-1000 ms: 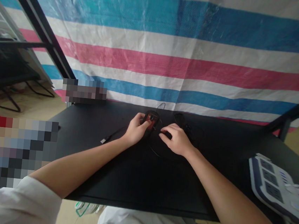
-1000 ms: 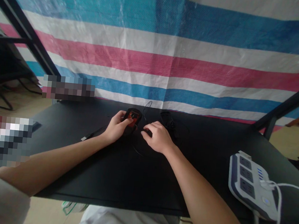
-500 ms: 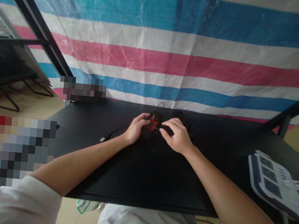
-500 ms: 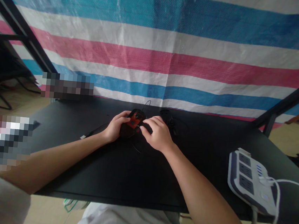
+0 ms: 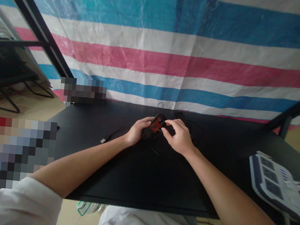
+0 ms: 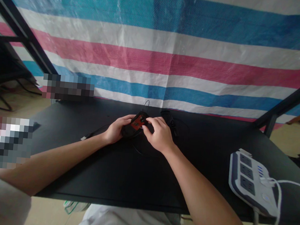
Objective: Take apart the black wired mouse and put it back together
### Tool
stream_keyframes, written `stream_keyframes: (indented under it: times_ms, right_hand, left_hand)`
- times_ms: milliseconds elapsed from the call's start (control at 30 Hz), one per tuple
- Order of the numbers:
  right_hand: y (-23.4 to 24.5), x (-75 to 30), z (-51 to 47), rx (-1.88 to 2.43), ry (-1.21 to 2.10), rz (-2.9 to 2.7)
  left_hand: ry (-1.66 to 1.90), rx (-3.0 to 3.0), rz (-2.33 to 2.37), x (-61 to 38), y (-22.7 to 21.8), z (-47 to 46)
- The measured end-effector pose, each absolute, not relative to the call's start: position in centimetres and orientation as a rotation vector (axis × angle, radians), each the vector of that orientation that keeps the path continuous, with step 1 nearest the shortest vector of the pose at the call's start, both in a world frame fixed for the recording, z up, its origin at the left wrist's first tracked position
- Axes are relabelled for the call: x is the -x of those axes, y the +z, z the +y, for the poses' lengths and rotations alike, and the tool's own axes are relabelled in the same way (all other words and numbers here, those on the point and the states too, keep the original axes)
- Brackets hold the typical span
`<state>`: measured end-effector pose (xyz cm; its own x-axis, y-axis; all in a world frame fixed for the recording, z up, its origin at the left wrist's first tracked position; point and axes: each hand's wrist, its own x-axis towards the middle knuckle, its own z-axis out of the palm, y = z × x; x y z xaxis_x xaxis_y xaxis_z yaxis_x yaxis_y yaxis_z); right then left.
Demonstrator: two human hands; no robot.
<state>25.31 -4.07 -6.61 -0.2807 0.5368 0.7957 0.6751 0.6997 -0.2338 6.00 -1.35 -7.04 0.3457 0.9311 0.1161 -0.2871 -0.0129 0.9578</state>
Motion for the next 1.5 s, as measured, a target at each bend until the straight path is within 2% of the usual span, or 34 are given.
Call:
stream_keyframes:
  times_ms: [233, 633, 1500]
  right_hand:
    - [-6.66, -25.35, -4.06, 1.01, -0.098, -1.946]
    - [-6.98, -25.4, -3.98, 1.019, -0.151, -1.908]
    - [-6.84, -25.48, -3.87, 1.067, -0.147, -1.882]
  left_hand:
    - [1.011, -1.264, 0.685, -5.9, -6.73, -1.71]
    - [0.94, -1.461, 0.615, -5.67, -6.44, -1.72]
    - [0.96, -1.244, 0.674, -6.14, -6.61, -1.8]
